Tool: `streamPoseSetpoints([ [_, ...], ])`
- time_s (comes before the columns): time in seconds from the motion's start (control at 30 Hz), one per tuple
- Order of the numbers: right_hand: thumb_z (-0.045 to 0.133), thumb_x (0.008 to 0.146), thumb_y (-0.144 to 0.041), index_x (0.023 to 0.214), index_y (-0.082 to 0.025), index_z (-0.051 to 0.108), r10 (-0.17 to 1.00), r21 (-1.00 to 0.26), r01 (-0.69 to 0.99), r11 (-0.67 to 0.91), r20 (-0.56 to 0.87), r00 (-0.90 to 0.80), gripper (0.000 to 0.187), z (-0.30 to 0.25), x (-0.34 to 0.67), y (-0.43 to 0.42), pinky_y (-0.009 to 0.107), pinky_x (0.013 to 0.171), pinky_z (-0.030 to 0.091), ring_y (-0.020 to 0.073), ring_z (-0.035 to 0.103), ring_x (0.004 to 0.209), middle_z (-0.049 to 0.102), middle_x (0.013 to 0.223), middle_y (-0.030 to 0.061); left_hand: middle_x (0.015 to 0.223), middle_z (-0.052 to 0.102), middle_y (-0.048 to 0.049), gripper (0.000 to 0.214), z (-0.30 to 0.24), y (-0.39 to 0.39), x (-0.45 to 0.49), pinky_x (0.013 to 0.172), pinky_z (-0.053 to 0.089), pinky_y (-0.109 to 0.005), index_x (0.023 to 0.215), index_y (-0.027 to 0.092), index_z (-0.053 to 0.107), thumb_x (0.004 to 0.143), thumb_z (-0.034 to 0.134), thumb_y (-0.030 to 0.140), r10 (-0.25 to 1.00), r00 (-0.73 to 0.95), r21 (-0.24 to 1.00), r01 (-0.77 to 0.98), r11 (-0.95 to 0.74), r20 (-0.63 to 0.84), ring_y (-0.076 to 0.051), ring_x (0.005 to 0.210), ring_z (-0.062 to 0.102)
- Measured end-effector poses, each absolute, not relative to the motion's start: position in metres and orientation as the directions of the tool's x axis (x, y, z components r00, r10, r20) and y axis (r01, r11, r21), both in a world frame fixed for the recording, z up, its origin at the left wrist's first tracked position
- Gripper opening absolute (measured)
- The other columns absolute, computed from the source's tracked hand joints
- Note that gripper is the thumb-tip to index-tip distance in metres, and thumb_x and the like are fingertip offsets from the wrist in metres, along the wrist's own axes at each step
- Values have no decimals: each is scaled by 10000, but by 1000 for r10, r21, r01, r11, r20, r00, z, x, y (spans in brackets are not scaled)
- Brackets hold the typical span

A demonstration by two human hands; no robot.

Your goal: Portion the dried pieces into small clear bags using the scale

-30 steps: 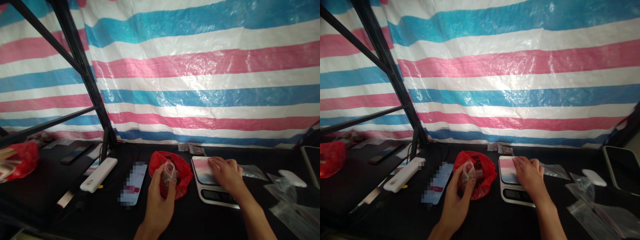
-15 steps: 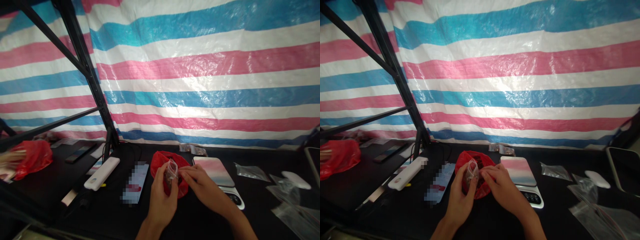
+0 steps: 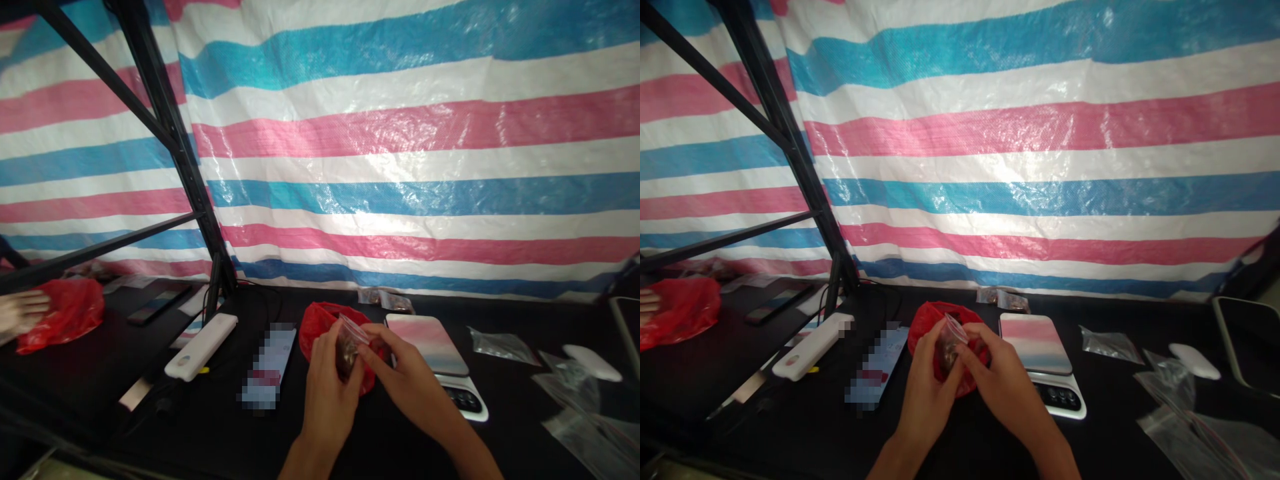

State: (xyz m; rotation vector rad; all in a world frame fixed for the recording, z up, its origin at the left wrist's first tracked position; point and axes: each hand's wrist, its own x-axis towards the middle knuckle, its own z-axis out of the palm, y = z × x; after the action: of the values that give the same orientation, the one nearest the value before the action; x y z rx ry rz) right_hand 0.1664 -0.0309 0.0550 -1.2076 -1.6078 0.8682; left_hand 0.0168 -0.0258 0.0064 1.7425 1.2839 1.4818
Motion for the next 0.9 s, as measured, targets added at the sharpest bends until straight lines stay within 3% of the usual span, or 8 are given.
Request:
streamPoseSetpoints([
  [0.1, 603, 929, -407, 1073, -210, 739, 958, -909, 310, 278, 286, -20, 279, 54, 167, -30, 301, 738, 544, 193, 659, 766, 745, 887, 38, 1331, 653, -121, 548, 9, -28, 24, 1091, 469, -503, 1403, 242, 542, 884, 701, 316, 883, -65, 854, 299, -426, 464, -298, 1258, 605],
  [0.2, 629, 896, -441, 965, -210, 753, 942, -903, 324, 282, 324, 84, 271, 54, 175, -30, 292, 707, 532, 190, 632, 743, 731, 835, 34, 1271, 670, -116, 656, 14, -34, 37, 1011, 535, -433, 1460, 231, 437, 872, 713, 322, 936, -112, 942, 57, -330, 334, -251, 1120, 679],
  [0.33, 659, 868, -494, 915, -214, 743, 935, -908, 306, 287, 335, 118, 296, 51, 185, -31, 288, 672, 532, 191, 627, 729, 723, 792, 33, 1238, 711, -121, 467, 16, -39, 53, 1010, 547, -404, 1303, 199, 594, 887, 705, 381, 978, 13, 965, -169, -201, 206, -259, 1117, 699],
  [0.43, 687, 856, -511, 1043, -219, 709, 930, -925, 240, 293, 334, 151, 347, 45, 186, -31, 293, 699, 554, 186, 650, 740, 724, 835, 31, 1258, 726, -123, 427, 12, -42, 61, 1058, 530, -408, 1245, 202, 666, 900, 696, 451, 980, 78, 947, -280, -157, 185, -277, 1175, 691],
  [0.53, 693, 859, -489, 1169, -219, 638, 921, -928, 225, 296, 340, 191, 414, 41, 182, -31, 294, 666, 557, 178, 649, 714, 715, 886, 33, 1354, 694, -127, 540, 8, -44, 67, 1113, 501, -410, 1294, 216, 669, 861, 731, 533, 990, 82, 914, -399, -72, 113, -294, 1277, 644],
  [0.63, 639, 903, -446, 1112, -223, 657, 921, -905, 324, 275, 345, 182, 306, 42, 177, -32, 307, 678, 550, 186, 649, 733, 717, 918, 46, 1413, 658, -132, 676, 5, -46, 70, 1082, 531, -442, 1301, 225, 672, 755, 811, 598, 994, 92, 856, -507, 96, -57, -330, 1309, 622],
  [0.73, 553, 961, -389, 1010, -238, 723, 928, -838, 458, 297, 366, 68, 232, 44, 174, -32, 358, 866, 536, 219, 669, 908, 728, 1004, 65, 1334, 708, -135, 767, 3, -47, 72, 971, 595, -445, 1300, 232, 664, 665, 873, 608, 962, 131, 747, -608, 270, -241, -338, 1189, 701],
  [0.9, 474, 1006, -362, 983, -241, 763, 949, -815, 500, 292, 312, -46, 314, 42, 169, -29, 378, 957, 512, 234, 671, 1021, 726, 1080, 76, 1236, 750, -117, 635, 3, -48, 70, 839, 607, -330, 1286, 213, 663, 752, 852, 498, 931, 192, 620, -701, 351, -310, -255, 1000, 768],
])
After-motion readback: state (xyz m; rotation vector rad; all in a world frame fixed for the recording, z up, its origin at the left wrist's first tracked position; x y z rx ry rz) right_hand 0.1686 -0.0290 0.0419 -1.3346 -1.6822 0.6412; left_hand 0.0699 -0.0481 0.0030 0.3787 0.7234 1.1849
